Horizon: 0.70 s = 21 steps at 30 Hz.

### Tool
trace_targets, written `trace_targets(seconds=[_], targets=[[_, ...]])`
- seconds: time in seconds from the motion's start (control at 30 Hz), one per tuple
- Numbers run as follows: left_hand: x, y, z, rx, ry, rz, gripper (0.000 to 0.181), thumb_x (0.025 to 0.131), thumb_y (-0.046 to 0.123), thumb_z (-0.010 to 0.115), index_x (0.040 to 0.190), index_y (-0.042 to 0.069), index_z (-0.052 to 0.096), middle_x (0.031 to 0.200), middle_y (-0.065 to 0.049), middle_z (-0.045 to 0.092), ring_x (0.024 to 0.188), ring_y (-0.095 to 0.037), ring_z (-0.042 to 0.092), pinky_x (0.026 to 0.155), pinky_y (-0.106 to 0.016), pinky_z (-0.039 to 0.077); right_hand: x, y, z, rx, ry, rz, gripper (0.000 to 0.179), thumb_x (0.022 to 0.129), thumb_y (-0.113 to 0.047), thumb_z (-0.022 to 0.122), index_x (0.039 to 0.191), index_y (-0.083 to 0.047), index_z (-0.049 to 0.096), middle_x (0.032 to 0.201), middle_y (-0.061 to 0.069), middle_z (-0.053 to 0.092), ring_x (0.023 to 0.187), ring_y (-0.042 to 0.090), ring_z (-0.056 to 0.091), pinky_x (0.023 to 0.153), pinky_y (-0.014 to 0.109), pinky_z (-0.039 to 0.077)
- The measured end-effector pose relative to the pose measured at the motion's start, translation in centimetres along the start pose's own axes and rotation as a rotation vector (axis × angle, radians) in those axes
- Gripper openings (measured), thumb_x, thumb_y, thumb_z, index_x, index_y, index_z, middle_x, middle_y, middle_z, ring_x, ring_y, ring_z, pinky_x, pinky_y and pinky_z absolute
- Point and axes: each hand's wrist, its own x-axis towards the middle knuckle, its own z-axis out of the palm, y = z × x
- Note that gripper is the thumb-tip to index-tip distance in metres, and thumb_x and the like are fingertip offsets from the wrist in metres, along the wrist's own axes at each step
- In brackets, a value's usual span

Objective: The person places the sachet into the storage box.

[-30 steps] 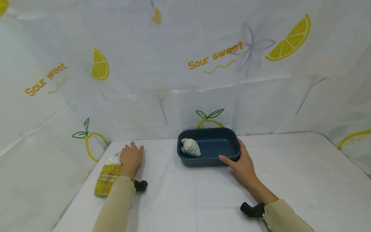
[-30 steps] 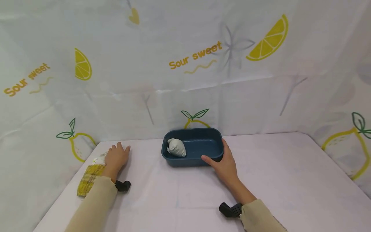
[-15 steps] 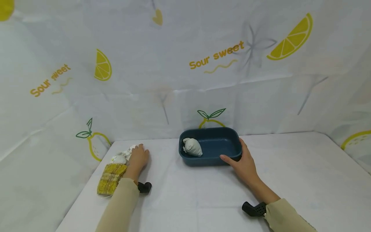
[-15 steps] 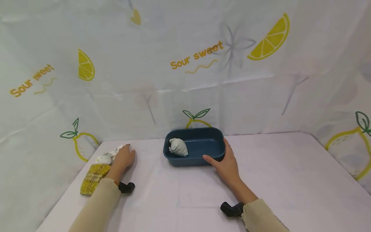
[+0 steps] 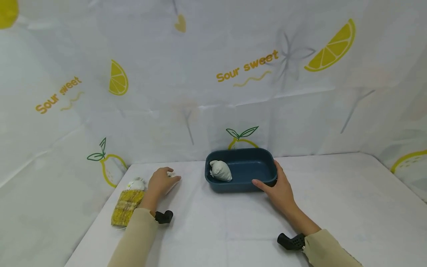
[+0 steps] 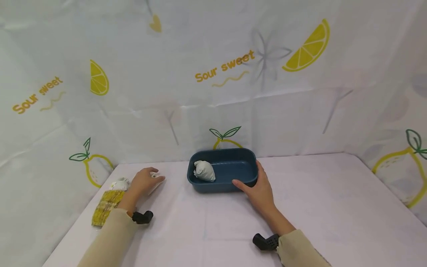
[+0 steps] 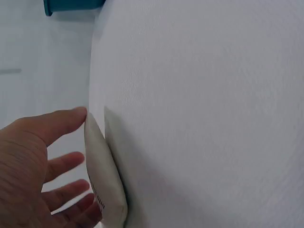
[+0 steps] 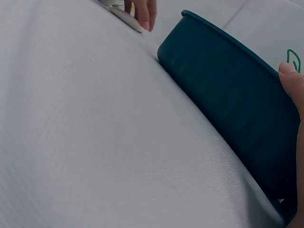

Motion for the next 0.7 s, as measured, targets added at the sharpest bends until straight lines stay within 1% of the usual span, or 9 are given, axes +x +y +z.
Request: trace_targets(seconds=[0.07,0.13,0.2,0.27,0.37,0.47,0.57,0.7], targets=[[0.1,-0.6,-0.1,0.002,0.015,0.034,0.057,0.091,0.044,0.071,0.135,0.008,0.062,0.138,-0.02,0.061,0.126,-0.041,0.056,0.107,-0.058,0.041,0.0,0.0,0.1,-0.003,0.0,0.002,0.111,0.087,-0.052,0.075,0.164,-0.011,0.007,0.17,0.018,0.016,0.156,0.042,0.019,0.122,0.065,0.022],[0.3,-1.1,-0.1,0.018,0.027,0.078,0.061,0.09,0.045,0.072,0.138,0.008,0.06,0.145,-0.022,0.055,0.133,-0.044,0.049,0.111,-0.063,0.034,0.0,0.0,0.2,-0.007,0.002,0.001,0.111,0.087,-0.052,0.075,0.164,-0.011,0.007,0.17,0.018,0.016,0.156,0.042,0.019,0.122,0.065,0.022],[0.5,-1.8,0.2,0.043,0.024,0.118,0.067,0.09,0.046,0.072,0.142,0.006,0.056,0.151,-0.024,0.049,0.139,-0.047,0.043,0.114,-0.064,0.029,-0.1,0.0,0.2,-0.009,0.003,0.0,0.111,0.087,-0.052,0.075,0.164,-0.011,0.007,0.17,0.018,0.016,0.155,0.042,0.02,0.122,0.065,0.023],[0.7,-2.3,0.6,0.047,0.009,0.138,0.073,0.091,0.047,0.072,0.146,0.003,0.051,0.154,-0.026,0.045,0.142,-0.048,0.039,0.116,-0.064,0.03,-0.1,0.0,0.2,-0.007,0.003,-0.001,0.111,0.087,-0.052,0.075,0.164,-0.011,0.007,0.17,0.018,0.016,0.155,0.042,0.02,0.122,0.065,0.023],[0.9,-3.0,1.1,0.032,-0.013,0.133,0.083,0.091,0.05,0.07,0.152,0.001,0.042,0.156,-0.029,0.04,0.144,-0.05,0.037,0.116,-0.063,0.034,-0.2,-0.2,0.2,-0.002,-0.002,-0.001,0.111,0.087,-0.052,0.075,0.164,-0.011,0.006,0.17,0.018,0.016,0.155,0.042,0.019,0.121,0.065,0.023],[0.9,-3.3,1.4,0.006,-0.025,0.109,0.09,0.09,0.053,0.069,0.155,0.002,0.034,0.157,-0.03,0.036,0.145,-0.05,0.034,0.117,-0.064,0.032,-0.2,-0.2,0.1,-0.001,-0.004,-0.002,0.111,0.087,-0.053,0.074,0.164,-0.011,0.006,0.17,0.018,0.016,0.155,0.042,0.019,0.121,0.065,0.023],[0.9,-3.2,1.6,-0.005,-0.024,0.104,0.091,0.091,0.053,0.069,0.157,0.002,0.031,0.157,-0.031,0.034,0.146,-0.051,0.032,0.118,-0.064,0.031,-0.1,-0.2,0.1,-0.004,-0.001,-0.008,0.111,0.087,-0.053,0.074,0.164,-0.012,0.006,0.17,0.018,0.016,0.155,0.042,0.019,0.121,0.065,0.023],[0.9,-3.1,2.0,0.007,-0.011,0.122,0.089,0.093,0.049,0.068,0.157,0.001,0.029,0.158,-0.032,0.033,0.146,-0.052,0.031,0.118,-0.064,0.03,-0.1,-0.3,0.0,-0.001,-0.002,-0.012,0.111,0.087,-0.052,0.074,0.164,-0.012,0.005,0.17,0.018,0.016,0.155,0.042,0.019,0.121,0.066,0.022]])
